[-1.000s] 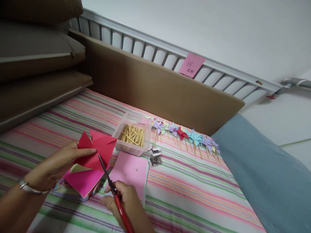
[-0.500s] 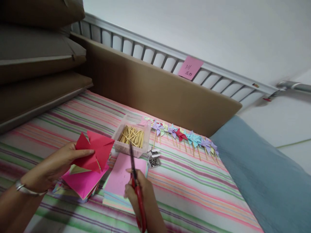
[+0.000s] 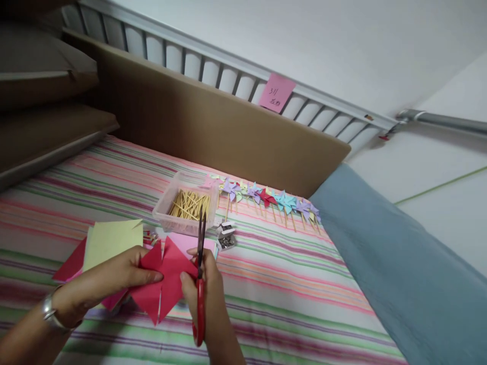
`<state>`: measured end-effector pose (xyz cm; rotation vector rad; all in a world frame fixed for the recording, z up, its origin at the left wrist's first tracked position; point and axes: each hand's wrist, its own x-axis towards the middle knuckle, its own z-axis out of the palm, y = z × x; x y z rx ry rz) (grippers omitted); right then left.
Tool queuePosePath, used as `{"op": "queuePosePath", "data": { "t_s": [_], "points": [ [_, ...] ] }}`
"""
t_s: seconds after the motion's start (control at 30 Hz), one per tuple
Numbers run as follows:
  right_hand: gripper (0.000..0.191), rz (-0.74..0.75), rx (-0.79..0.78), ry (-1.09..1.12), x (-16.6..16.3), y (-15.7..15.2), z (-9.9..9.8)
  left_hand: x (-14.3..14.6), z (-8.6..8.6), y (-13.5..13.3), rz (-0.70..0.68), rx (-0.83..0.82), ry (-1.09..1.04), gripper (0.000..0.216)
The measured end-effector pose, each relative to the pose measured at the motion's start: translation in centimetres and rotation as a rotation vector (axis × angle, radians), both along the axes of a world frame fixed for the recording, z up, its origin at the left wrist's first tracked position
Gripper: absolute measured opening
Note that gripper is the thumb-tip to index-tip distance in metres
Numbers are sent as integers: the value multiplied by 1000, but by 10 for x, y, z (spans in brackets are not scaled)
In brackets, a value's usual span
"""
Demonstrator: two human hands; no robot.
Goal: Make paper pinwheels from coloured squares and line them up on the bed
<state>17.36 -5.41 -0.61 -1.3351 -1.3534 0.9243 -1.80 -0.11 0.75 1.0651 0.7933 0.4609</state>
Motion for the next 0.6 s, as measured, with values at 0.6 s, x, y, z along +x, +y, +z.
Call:
{"op": "queuePosePath", "data": {
  "t_s": [0.6],
  "points": [
    [34,-191,-14,286,-8,4,-2,52,6,-18,609,-122,-244,14]
  ]
}}
